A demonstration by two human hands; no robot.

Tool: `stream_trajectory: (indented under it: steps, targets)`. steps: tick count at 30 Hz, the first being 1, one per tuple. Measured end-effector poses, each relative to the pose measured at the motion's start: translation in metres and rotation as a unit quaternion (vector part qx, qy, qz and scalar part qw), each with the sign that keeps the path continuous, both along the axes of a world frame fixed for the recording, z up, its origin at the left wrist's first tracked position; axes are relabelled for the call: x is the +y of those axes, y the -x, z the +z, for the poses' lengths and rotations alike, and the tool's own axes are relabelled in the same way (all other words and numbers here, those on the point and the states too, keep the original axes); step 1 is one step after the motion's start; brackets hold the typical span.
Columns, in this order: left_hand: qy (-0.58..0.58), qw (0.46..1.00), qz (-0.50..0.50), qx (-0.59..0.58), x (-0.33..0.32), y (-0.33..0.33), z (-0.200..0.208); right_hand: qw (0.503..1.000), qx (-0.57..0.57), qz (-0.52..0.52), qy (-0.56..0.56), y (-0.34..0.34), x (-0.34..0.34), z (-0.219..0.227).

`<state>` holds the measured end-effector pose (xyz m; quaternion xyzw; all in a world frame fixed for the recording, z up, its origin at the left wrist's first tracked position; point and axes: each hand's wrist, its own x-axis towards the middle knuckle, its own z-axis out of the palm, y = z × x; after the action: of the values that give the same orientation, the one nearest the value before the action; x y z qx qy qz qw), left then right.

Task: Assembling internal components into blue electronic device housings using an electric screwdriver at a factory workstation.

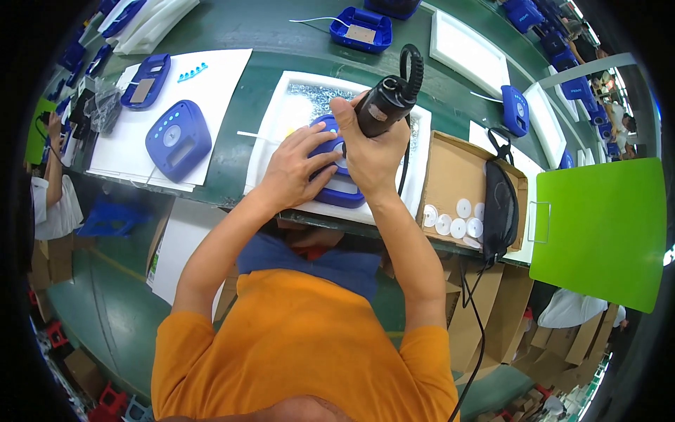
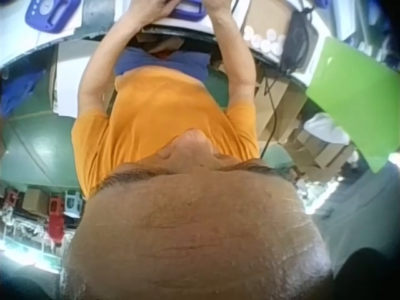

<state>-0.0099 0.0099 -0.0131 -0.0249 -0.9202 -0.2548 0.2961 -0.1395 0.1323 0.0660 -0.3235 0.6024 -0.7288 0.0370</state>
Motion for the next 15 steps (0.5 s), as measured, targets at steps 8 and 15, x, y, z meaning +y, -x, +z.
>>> stream_trajectory:
  steps: [8, 15]
  targets:
    - [0.000, 1.000, 0.001, 0.005, 0.0010, -0.0011, -0.0001, 0.999, -0.033, 0.025, -0.015, 0.0022, 0.0024, 0.0077]
    - [0.003, 1.000, 0.000, 0.001, 0.0010, -0.0018, 0.0003, 0.998, -0.045, 0.040, -0.019, 0.0036, 0.0012, 0.0101]
